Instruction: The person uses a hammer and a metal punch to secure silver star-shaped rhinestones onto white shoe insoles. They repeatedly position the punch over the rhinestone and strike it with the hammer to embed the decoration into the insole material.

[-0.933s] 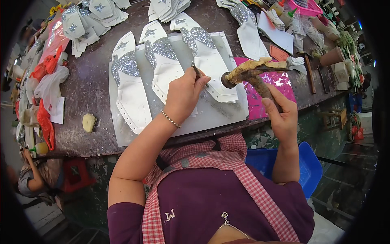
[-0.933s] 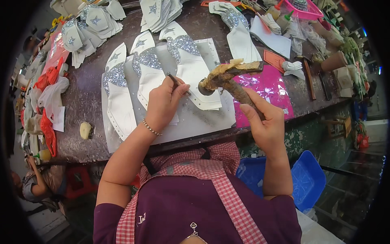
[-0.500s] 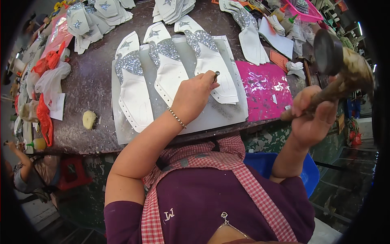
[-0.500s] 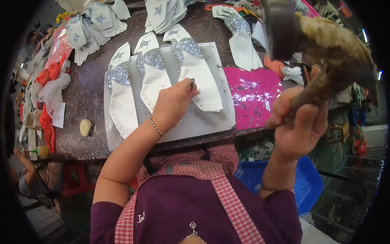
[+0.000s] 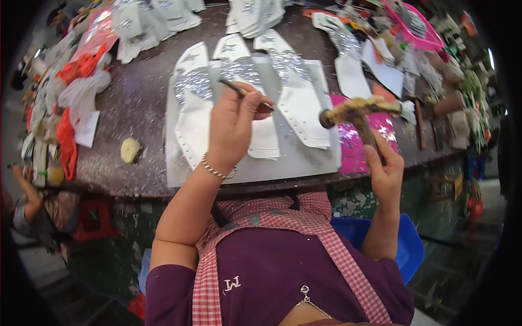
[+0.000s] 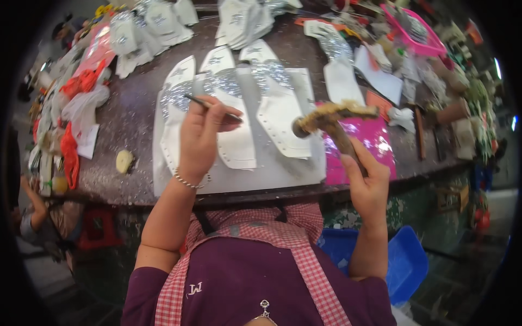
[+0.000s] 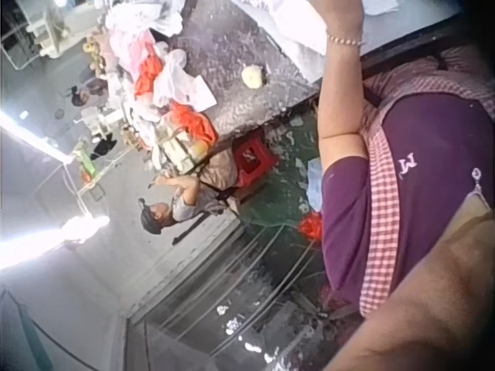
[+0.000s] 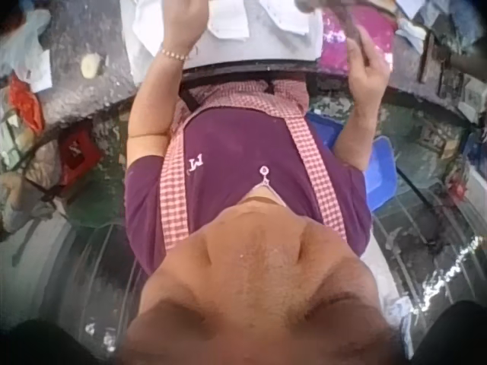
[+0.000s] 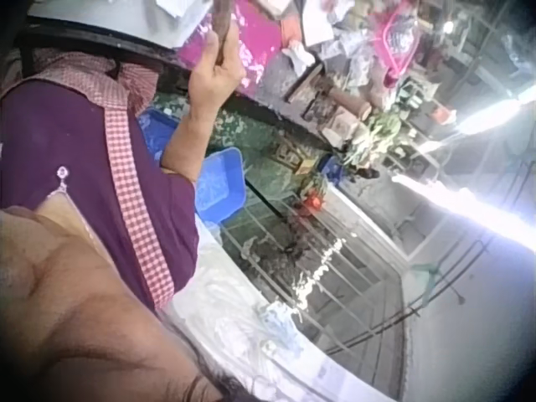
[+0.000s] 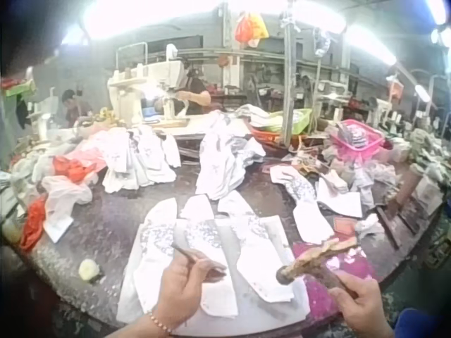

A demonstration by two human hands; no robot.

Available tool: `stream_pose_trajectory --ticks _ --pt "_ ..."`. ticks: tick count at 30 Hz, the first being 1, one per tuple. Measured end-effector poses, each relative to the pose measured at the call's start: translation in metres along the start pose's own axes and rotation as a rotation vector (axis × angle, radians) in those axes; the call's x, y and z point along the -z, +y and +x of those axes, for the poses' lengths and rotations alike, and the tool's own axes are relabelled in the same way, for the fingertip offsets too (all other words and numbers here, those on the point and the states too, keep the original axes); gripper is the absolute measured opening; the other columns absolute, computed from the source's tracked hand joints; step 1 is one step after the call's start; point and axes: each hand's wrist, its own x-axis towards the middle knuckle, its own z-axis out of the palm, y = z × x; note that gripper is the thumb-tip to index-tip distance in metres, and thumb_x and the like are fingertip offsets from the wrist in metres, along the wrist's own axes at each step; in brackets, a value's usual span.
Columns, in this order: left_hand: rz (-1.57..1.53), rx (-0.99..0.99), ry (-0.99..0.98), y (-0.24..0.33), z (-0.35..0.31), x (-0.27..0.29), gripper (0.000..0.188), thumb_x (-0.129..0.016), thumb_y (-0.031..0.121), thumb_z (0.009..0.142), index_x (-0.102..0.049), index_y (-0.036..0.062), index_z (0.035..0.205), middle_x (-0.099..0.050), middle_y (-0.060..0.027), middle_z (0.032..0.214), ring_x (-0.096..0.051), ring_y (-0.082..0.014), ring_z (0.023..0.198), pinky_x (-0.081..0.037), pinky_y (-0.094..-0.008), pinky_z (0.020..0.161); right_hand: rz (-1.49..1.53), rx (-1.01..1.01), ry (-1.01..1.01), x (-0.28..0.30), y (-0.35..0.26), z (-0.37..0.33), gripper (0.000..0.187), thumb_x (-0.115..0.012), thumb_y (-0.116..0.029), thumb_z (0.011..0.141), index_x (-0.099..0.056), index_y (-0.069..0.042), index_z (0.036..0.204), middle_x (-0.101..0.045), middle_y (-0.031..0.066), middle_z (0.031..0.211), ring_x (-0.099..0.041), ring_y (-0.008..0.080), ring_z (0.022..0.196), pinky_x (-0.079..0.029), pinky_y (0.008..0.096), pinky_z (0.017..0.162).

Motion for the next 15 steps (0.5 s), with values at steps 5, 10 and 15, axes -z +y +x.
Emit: stream_pose_trajectory --ticks 5,10,15 --pt "0.408 0.028 0.381 0.035 -0.031 0.125 0.021 -0.057 0.021 0.102 -0.058 0.0018 0.110 -0.069 -0.0057 0.083 -0.066 -0.0099 0.074 -0.052 -0.0240 0.064 0.117 -0.138 -0.081 -0.015 0.016 -0.019 0.037 -0.064 -0.006 0.094 -0.062 0.000 0.131 -0.053 -0.0067 0.073 -0.040 0.0012 0.058 -0.030 0.0189 0.051" --pt "1.330 0.308 0.314 0.008 -0.095 0.191 0.030 -0.063 0.029 0.095 -0.062 0.0064 0.116 -0.070 -0.0138 0.074 -0.069 -0.0325 0.069 -0.052 -0.0435 0.064 0.137 -0.073 -0.175 -0.039 0.011 -0.007 0.037 -0.064 -0.011 0.096 -0.062 0.001 0.131 -0.056 -0.0053 0.077 -0.043 0.0021 0.062 -0.033 0.0199 0.054" --pt "1.607 0.318 0.347 -0.005 -0.094 0.185 0.029 -0.066 0.033 0.091 -0.065 0.0116 0.110 -0.068 -0.0116 0.089 -0.067 -0.0349 0.083 -0.052 -0.0468 0.072 0.133 -0.042 -0.249 -0.062 -0.012 -0.002 0.036 -0.065 -0.012 0.096 -0.062 0.002 0.129 -0.056 -0.0053 0.078 -0.042 0.0021 0.064 -0.031 0.0194 0.056"
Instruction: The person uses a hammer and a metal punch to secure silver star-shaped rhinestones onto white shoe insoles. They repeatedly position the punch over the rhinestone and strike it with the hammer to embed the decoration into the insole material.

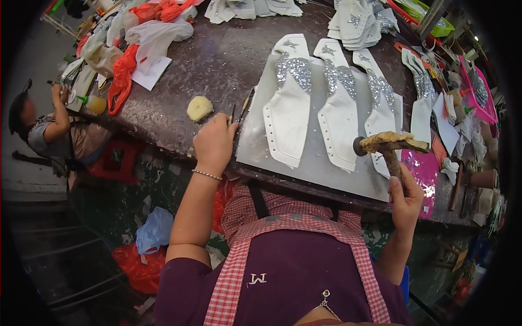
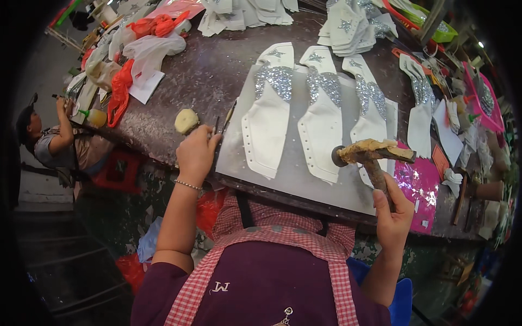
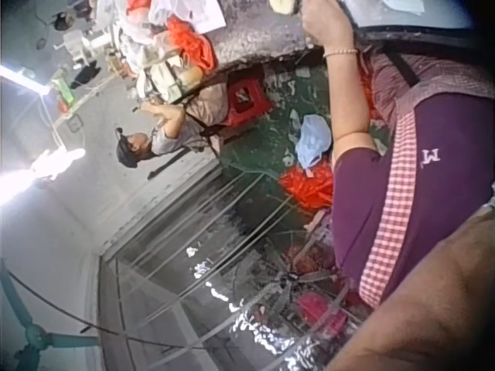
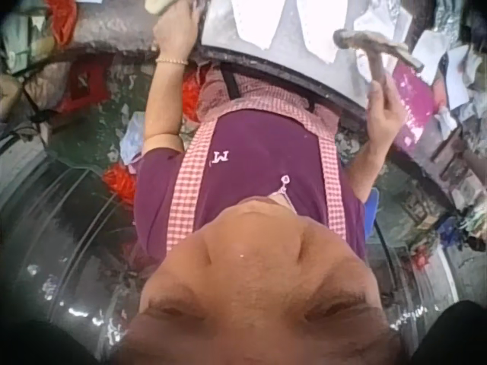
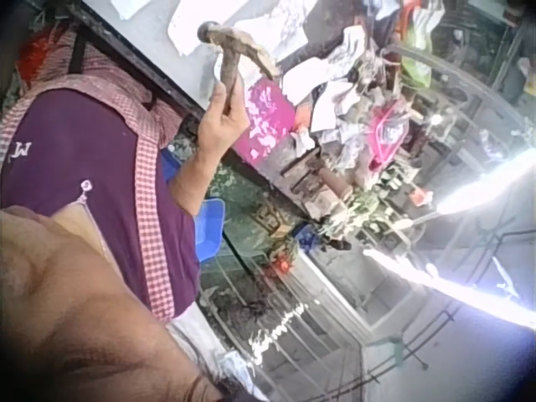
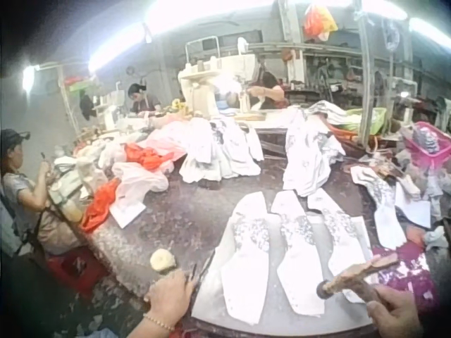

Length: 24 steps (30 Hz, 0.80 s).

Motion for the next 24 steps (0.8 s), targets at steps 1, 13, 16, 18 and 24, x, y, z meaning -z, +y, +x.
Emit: stream_pose_trajectory --ticks 1,13,16,18,24 --pt "0.039 -0.022 0.034 0.002 0.001 -0.002 0.029 -0.067 0.033 0.090 -0.066 0.0126 0.110 -0.068 -0.0101 0.092 -0.066 -0.0332 0.086 -0.053 -0.0456 0.073 -0.008 0.006 -0.012 -0.004 -0.003 0.001 0.036 -0.065 -0.012 0.096 -0.062 0.002 0.129 -0.056 -0.0053 0.078 -0.042 0.0021 0.064 -0.031 0.0193 0.056" --pt "-0.371 -0.022 0.015 0.009 0.070 -0.022 0.021 -0.066 0.022 0.091 -0.066 0.0024 0.097 -0.067 -0.0156 0.096 -0.066 -0.0334 0.088 -0.051 -0.0428 0.077 -0.075 0.033 -0.019 -0.017 -0.015 -0.004 0.038 -0.065 -0.012 0.095 -0.061 0.003 0.129 -0.057 -0.0040 0.076 -0.044 0.0022 0.063 -0.032 0.0195 0.055" --pt "-0.731 0.030 0.222 -0.004 0.068 -0.012 0.023 -0.063 0.018 0.093 -0.060 -0.0008 0.107 -0.069 -0.0179 0.089 -0.067 -0.0375 0.083 -0.050 -0.0459 0.073 -0.059 0.005 -0.005 -0.019 -0.015 -0.002 0.037 -0.064 -0.011 0.095 -0.062 0.003 0.129 -0.056 -0.0040 0.074 -0.044 0.0025 0.062 -0.032 0.0195 0.055" --pt "-0.867 0.090 0.270 -0.015 0.065 0.013 0.024 -0.064 0.018 0.093 -0.062 -0.0004 0.108 -0.069 -0.0195 0.089 -0.068 -0.0353 0.083 -0.051 -0.0426 0.073 -0.056 -0.013 0.001 -0.018 -0.014 -0.003 0.037 -0.064 -0.011 0.095 -0.062 0.003 0.129 -0.055 -0.0040 0.074 -0.044 0.0027 0.062 -0.032 0.0196 0.055" --pt "-0.581 0.090 0.301 -0.078 0.061 0.014 0.018 -0.066 0.018 0.094 -0.070 0.0011 0.097 -0.071 -0.0114 0.084 -0.069 -0.0198 0.077 -0.051 -0.0324 0.068 -0.067 0.014 -0.003 -0.022 -0.013 0.003 0.035 -0.065 -0.009 0.094 -0.063 0.003 0.127 -0.056 -0.0035 0.074 -0.045 0.0028 0.062 -0.033 0.0199 0.055"
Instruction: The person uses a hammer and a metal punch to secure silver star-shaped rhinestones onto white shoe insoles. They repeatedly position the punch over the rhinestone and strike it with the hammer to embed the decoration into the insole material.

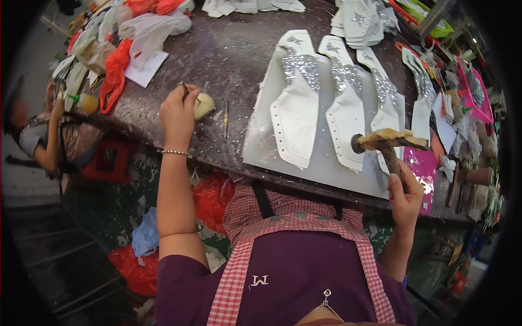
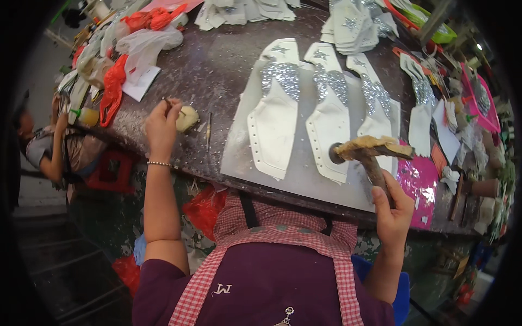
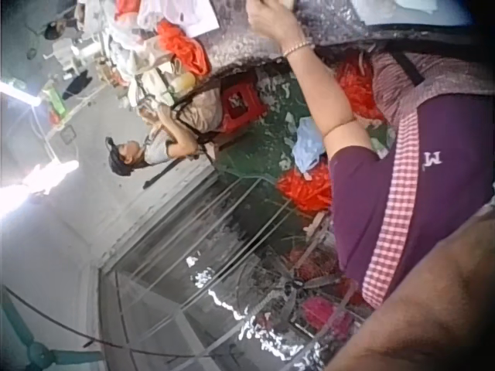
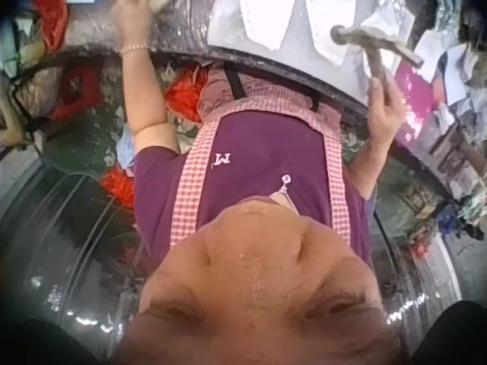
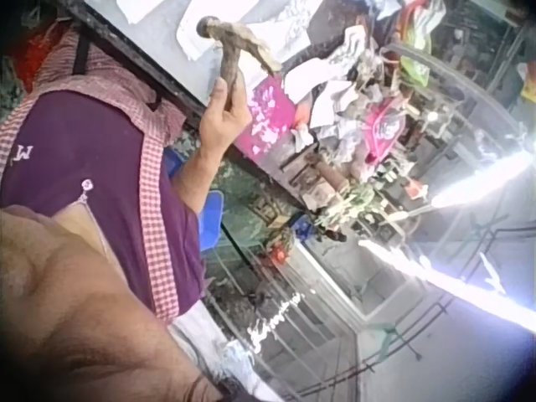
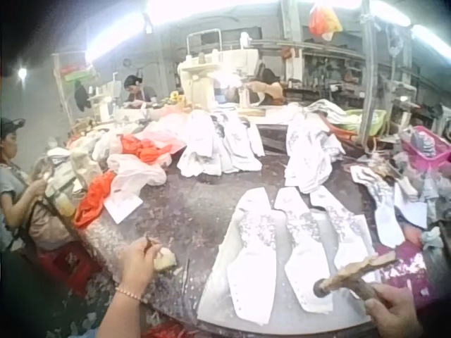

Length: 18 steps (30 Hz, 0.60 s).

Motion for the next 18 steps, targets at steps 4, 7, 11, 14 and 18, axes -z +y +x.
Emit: stream_pose_trajectory --ticks 4,7,11,14,18 --pt "0.074 -0.150 0.052 0.014 -0.004 -0.002 0.014 -0.065 0.014 0.095 -0.072 0.0019 0.092 -0.070 -0.0025 0.081 -0.067 -0.0112 0.076 -0.050 -0.0273 0.065 0.036 -0.017 -0.021 -0.001 -0.008 0.000 0.034 -0.065 -0.005 0.092 -0.063 0.005 0.125 -0.060 -0.0024 0.081 -0.048 0.0037 0.070 -0.037 0.0194 0.061" --pt "-0.358 -0.009 -0.019 0.067 -0.019 -0.011 0.009 -0.067 0.010 0.094 -0.072 0.0017 0.093 -0.070 -0.0010 0.083 -0.064 -0.0084 0.076 -0.050 -0.0242 0.068 0.043 -0.017 -0.022 -0.001 -0.005 -0.001 0.034 -0.065 -0.005 0.092 -0.063 0.006 0.125 -0.062 -0.0016 0.083 -0.050 0.0046 0.074 -0.040 0.0196 0.065" --pt "-0.684 -0.071 -0.380 0.117 -0.041 -0.056 0.011 -0.067 0.008 0.094 -0.069 -0.0009 0.099 -0.069 -0.0024 0.085 -0.065 -0.0086 0.079 -0.053 -0.0245 0.071 0.054 -0.023 -0.050 -0.003 -0.010 0.000 0.034 -0.066 -0.007 0.093 -0.063 0.006 0.124 -0.062 -0.0013 0.084 -0.050 0.0048 0.075 -0.041 0.0196 0.066" --pt "-0.454 -0.196 -0.412 0.127 -0.036 -0.086 0.011 -0.065 0.009 0.095 -0.067 -0.0008 0.099 -0.072 -0.0063 0.084 -0.069 -0.0100 0.079 -0.055 -0.0252 0.072 0.049 -0.005 -0.062 -0.001 -0.013 -0.003 0.034 -0.066 -0.006 0.093 -0.062 0.007 0.124 -0.063 -0.0006 0.085 -0.050 0.0047 0.075 -0.041 0.0198 0.066" --pt "-0.294 -0.217 -0.408 0.126 -0.032 -0.100 0.013 -0.063 0.012 0.097 -0.065 -0.0005 0.100 -0.074 -0.0089 0.085 -0.073 -0.0134 0.079 -0.056 -0.0256 0.071 0.061 0.008 -0.044 0.001 -0.011 -0.006 0.034 -0.067 -0.006 0.092 -0.062 0.007 0.123 -0.065 0.0009 0.087 -0.053 0.0052 0.077 -0.043 0.0201 0.068"
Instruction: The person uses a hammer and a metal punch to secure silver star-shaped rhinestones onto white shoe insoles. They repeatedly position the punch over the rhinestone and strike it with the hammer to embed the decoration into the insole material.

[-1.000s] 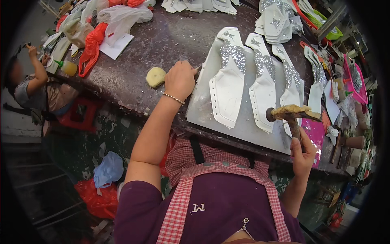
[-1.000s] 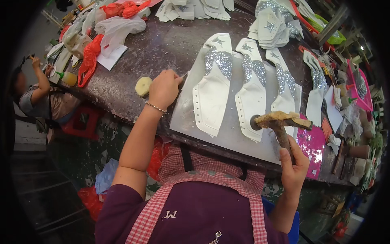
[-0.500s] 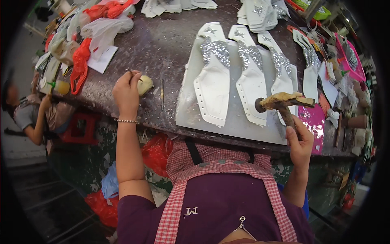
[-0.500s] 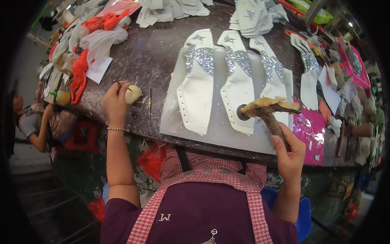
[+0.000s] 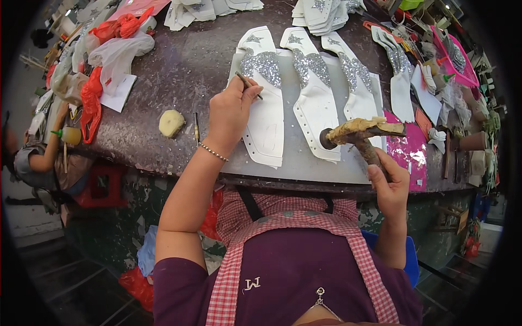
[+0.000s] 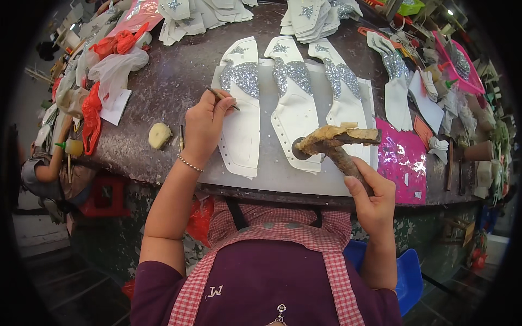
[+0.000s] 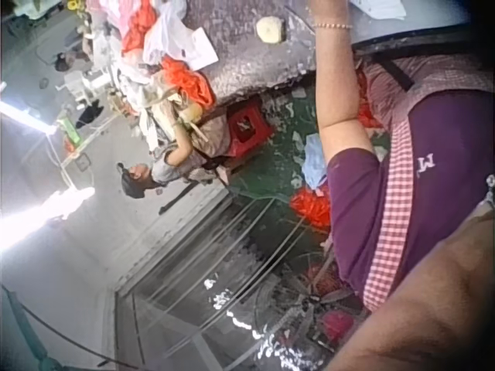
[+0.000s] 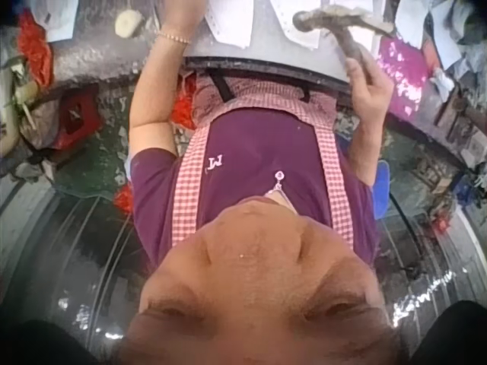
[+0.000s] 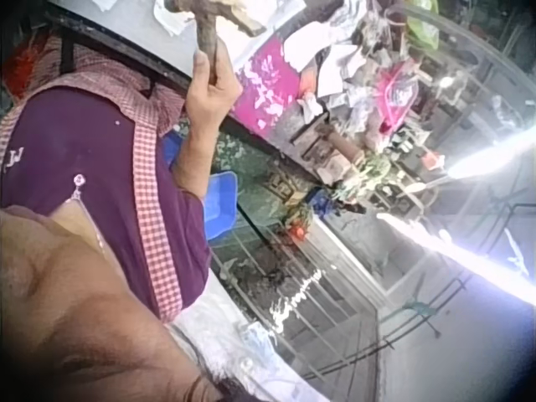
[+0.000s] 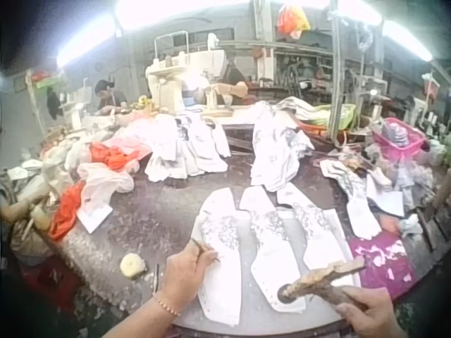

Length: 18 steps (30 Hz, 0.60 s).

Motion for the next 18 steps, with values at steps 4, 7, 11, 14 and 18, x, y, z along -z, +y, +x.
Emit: stream_pose_trajectory --ticks 4,7,11,14,18 --pt "0.033 0.008 -0.004 -0.003 -0.001 -0.001 0.014 -0.063 0.013 0.097 -0.065 -0.0009 0.099 -0.074 -0.0094 0.086 -0.074 -0.0153 0.079 -0.057 -0.0265 0.071 0.010 -0.052 -0.010 -0.002 0.003 0.003 0.035 -0.067 -0.007 0.092 -0.062 0.008 0.123 -0.067 0.0029 0.091 -0.056 0.0063 0.081 -0.045 0.0206 0.071" --pt "0.119 0.019 -0.007 -0.002 0.001 -0.005 0.013 -0.062 0.012 0.097 -0.064 -0.0007 0.097 -0.073 -0.0099 0.085 -0.074 -0.0166 0.078 -0.057 -0.0280 0.070 -0.022 -0.020 -0.030 -0.003 0.000 0.012 0.035 -0.067 -0.009 0.093 -0.062 0.007 0.124 -0.067 0.0030 0.090 -0.055 0.0059 0.079 -0.045 0.0207 0.069" --pt "0.189 -0.081 -0.026 0.004 0.005 -0.010 0.012 -0.063 0.013 0.095 -0.060 0.0008 0.093 -0.069 -0.0143 0.082 -0.071 -0.0291 0.074 -0.054 -0.0356 0.065 0.124 0.118 0.020 -0.013 -0.030 0.040 0.038 -0.066 -0.014 0.096 -0.061 0.005 0.128 -0.062 0.0006 0.081 -0.050 0.0039 0.068 -0.040 0.0196 0.060" --pt "0.253 -0.211 -0.008 0.013 0.003 -0.007 0.013 -0.065 0.013 0.093 -0.057 0.0021 0.092 -0.067 -0.0170 0.081 -0.066 -0.0371 0.074 -0.052 -0.0411 0.063 0.349 0.387 0.066 -0.026 -0.061 0.065 0.042 -0.058 -0.021 0.101 -0.055 0.007 0.133 -0.057 0.0016 0.076 -0.047 0.0044 0.063 -0.036 0.0191 0.055" --pt "0.260 -0.277 -0.019 0.011 0.004 -0.010 0.014 -0.066 0.013 0.092 -0.056 0.0034 0.092 -0.066 -0.0178 0.083 -0.064 -0.0398 0.075 -0.050 -0.0435 0.061 0.131 0.612 0.065 -0.049 -0.067 0.091 0.037 -0.056 -0.016 0.100 -0.056 0.005 0.131 -0.059 0.0049 0.076 -0.051 0.0084 0.062 -0.039 0.0218 0.055"
